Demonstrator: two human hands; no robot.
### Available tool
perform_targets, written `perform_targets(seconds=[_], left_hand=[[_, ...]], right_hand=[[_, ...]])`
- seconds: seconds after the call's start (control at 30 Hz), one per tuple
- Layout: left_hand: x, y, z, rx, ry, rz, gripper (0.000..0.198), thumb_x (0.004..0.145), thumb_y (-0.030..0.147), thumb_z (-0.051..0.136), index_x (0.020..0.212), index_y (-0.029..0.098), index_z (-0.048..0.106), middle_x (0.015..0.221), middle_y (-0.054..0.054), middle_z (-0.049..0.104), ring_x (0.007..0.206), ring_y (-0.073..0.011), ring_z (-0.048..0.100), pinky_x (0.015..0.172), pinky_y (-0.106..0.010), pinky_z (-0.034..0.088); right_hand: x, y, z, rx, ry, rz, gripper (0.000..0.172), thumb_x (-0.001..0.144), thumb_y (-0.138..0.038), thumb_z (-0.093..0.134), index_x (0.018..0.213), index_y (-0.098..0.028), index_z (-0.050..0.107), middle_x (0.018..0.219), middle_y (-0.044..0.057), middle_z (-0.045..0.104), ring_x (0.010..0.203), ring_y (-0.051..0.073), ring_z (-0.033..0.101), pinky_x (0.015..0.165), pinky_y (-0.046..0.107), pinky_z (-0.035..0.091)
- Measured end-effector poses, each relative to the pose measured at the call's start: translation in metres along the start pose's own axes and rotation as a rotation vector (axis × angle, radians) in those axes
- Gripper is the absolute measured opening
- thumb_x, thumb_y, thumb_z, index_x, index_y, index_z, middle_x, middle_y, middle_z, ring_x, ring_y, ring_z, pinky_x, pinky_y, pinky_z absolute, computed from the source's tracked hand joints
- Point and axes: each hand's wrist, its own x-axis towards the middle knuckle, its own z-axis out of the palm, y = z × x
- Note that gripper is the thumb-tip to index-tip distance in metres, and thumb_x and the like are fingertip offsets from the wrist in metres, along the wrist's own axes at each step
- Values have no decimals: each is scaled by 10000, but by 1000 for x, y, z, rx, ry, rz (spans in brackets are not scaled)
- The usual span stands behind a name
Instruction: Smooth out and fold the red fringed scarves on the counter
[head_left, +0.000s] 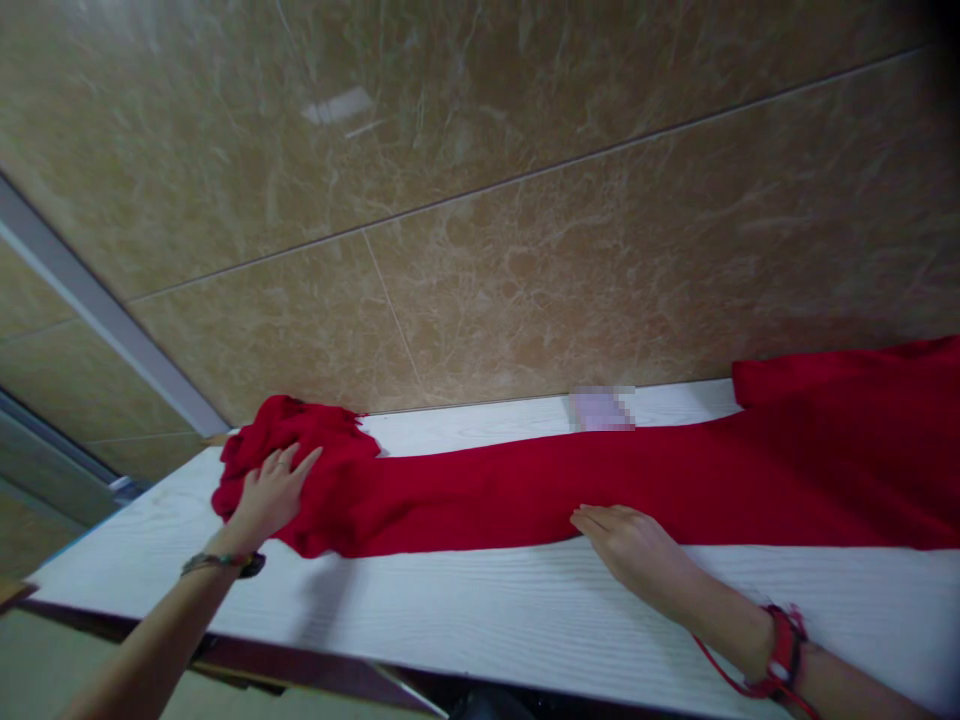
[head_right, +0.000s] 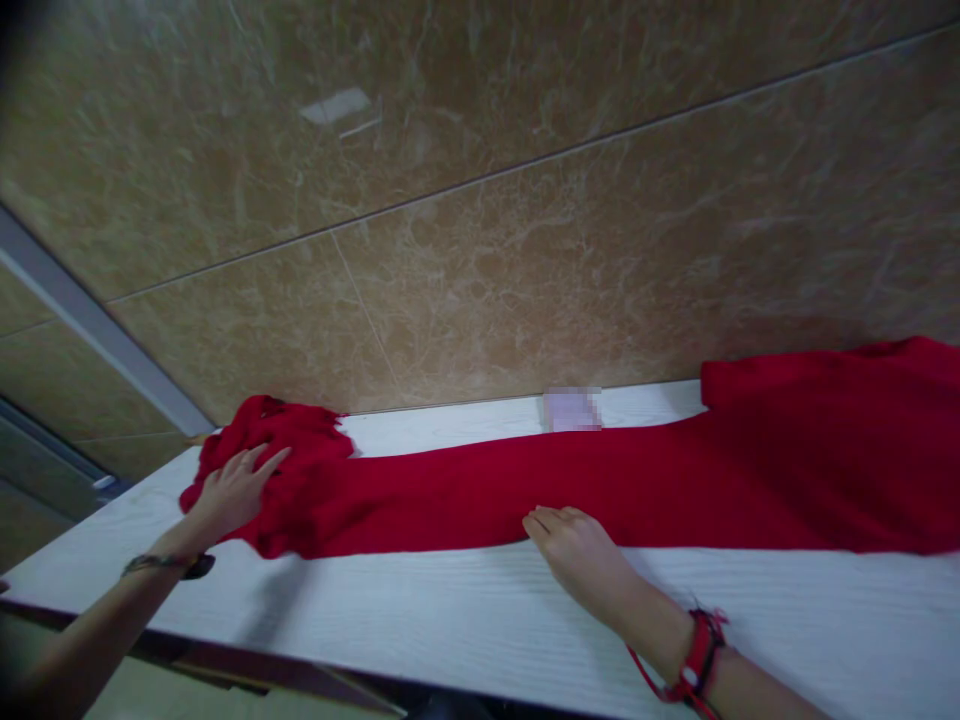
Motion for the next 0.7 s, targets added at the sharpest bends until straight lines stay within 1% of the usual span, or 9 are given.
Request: perform_targets(seconds=[0.03, 0.07, 0.13, 0.2, 0.27, 0.4, 0.5, 0.6, 0.7], left_hand=[[2, 25, -3, -89, 4, 123, 494, 749, 113, 416, 1237, 187, 432, 1273, -140, 412, 1190, -320, 339, 922, -507, 337], [3, 50, -7, -195, -15, 296, 466, 763, 145, 428, 1226, 199, 447, 1257, -118, 433, 1175, -273, 369, 953, -441, 341], [1, 97, -12, -360, -90, 583, 421, 806, 212, 435, 1226, 240, 446, 1252, -78, 446, 1141, -204, 414, 963, -344, 361], [-3, 133, -13, -405, -105, 704, 365, 808, 216, 457, 1170, 245, 501, 1179, -65, 501, 1064, -181, 476, 927, -310, 399], [-5, 155, -10, -384, -74, 716, 295, 817, 179, 444, 1084, 225, 561, 1123, -66, 529, 1022, -174, 500, 911, -310, 412], [0, 170, -7, -332, 1, 691, 193, 802, 142, 464, 917, 189, 613, 1140, -71, 513, 1067, -198, 468, 938, -343, 389], [5, 174, -16, -348, 19, 691, 166, 802, 143, 465, 848, 187, 619, 1136, -64, 515, 1063, -197, 467, 937, -349, 383], [3, 176, -29, -408, -15, 653, 173, 810, 148, 444, 841, 185, 610, 1018, -54, 555, 943, -167, 520, 865, -309, 425], [-5, 173, -37, -485, -89, 571, 179, 825, 155, 408, 850, 180, 584, 922, -41, 572, 829, -143, 541, 770, -264, 454]], right_hand=[[0, 0, -1, 2, -8, 2, 345, 674, 54, 424, 848, -136, 653, 856, 93, 686, 733, 168, 646, 653, 257, 512], [0, 0, -1, 4, -17, 2, 344, 678, 53, 425, 855, -135, 652, 862, 92, 685, 739, 168, 645, 659, 259, 511], [0, 0, -3, 6, -44, -4, 342, 686, 51, 428, 868, -135, 650, 879, 93, 682, 747, 167, 642, 665, 261, 509], [0, 1, -3, 10, -60, -7, 334, 694, 46, 431, 870, -136, 648, 889, 95, 680, 749, 167, 641, 665, 261, 508], [-1, 2, -3, 21, -65, -4, 324, 704, 40, 430, 867, -138, 647, 890, 96, 679, 751, 166, 640, 666, 260, 506], [2, 1, -5, 67, -60, 17, 290, 738, 11, 425, 863, -137, 641, 880, 91, 679, 759, 172, 637, 674, 274, 508], [5, 0, -7, 91, -52, 31, 227, 777, -48, 441, 846, -138, 638, 861, 89, 678, 762, 184, 634, 681, 299, 509], [5, -1, -8, 88, -61, 24, 215, 791, -60, 447, 853, -143, 635, 869, 91, 675, 777, 188, 630, 691, 311, 507], [3, 0, -6, 78, -80, 12, 230, 778, -34, 460, 875, -148, 636, 899, 92, 670, 804, 190, 624, 703, 313, 506]])
